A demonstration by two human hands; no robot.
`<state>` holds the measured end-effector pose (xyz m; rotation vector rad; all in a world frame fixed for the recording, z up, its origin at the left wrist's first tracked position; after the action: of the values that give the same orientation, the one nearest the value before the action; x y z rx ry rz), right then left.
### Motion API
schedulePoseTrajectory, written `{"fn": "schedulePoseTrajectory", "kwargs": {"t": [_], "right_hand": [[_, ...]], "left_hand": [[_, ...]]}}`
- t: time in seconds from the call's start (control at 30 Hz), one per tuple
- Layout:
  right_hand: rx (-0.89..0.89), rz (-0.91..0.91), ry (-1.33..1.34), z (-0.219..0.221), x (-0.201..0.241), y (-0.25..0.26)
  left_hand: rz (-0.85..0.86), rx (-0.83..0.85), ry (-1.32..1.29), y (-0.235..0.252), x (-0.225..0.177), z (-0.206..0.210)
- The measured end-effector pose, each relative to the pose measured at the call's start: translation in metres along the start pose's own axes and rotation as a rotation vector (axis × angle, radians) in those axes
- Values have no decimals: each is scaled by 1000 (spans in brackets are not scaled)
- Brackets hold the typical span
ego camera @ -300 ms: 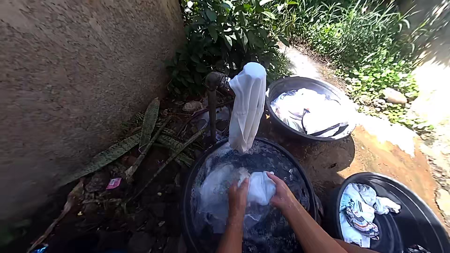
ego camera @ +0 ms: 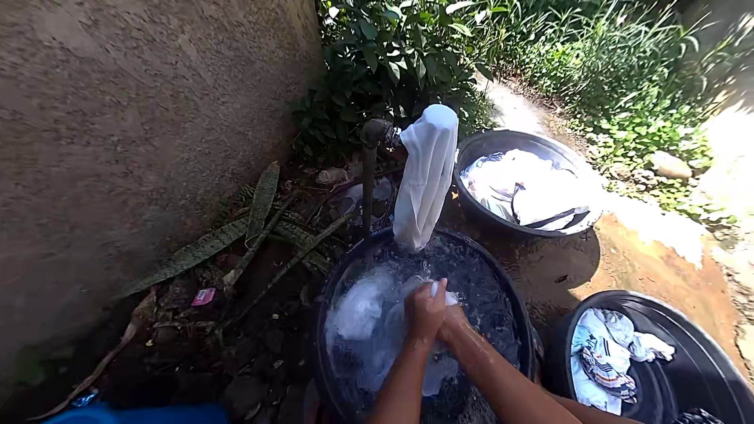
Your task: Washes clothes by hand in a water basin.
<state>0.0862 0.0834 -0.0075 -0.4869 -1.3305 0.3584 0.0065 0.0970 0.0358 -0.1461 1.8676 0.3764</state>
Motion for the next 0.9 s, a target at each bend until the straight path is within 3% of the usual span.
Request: {"fn": "schedulePoseTrajectory", "kwargs": {"t": [0.07, 0.13, 0.2, 0.3, 0.4, 0.47, 0.5, 0.57, 0.67, 0.77, 0.9], "right_hand": [[47, 54, -37, -8, 0, -2], [32, 36, -166, -26, 0, 6], [3, 23, -382, -47, -15, 23], [-30, -23, -945, -68, -40, 48], [42, 103, -1438, -81, -51, 50], [-15, 97, -1403, -92, -30, 50], [-96, 36, -1216, -99, -10, 50], [-142, -115, -768, -109, 36, 43], [79, -260, -407, -99, 113, -4], [304, -419, -516, -75, 184, -65], [455, -734, -726, -51, 261, -140]], "left_hand": [[-232, 80, 142, 24, 52, -16], [-331, 90, 273, 28, 94, -26], [-292, 48, 350, 17, 113, -27], [-241, 61, 489, -15, 123, -9], [-371, 436, 769, -34, 131, 0], [-536, 726, 698, -32, 137, -5], [-588, 736, 577, -24, 136, -14], [-723, 484, 183, -9, 138, -39], [-806, 140, -310, -3, 124, -70], [-662, 24, -532, 12, 72, -103], [-414, -87, -582, 30, -3, -151]]}}
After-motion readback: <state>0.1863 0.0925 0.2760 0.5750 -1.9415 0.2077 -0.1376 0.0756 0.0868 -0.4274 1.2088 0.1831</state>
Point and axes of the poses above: each hand's wrist, its own y-axis towards the middle knuckle, its own z-axis out of the palm, x = y × z, the point moved 8 cm from there along y, towards the middle knuckle, and after that the axes turned 10 degrees about -y, right-handed, at the moved point
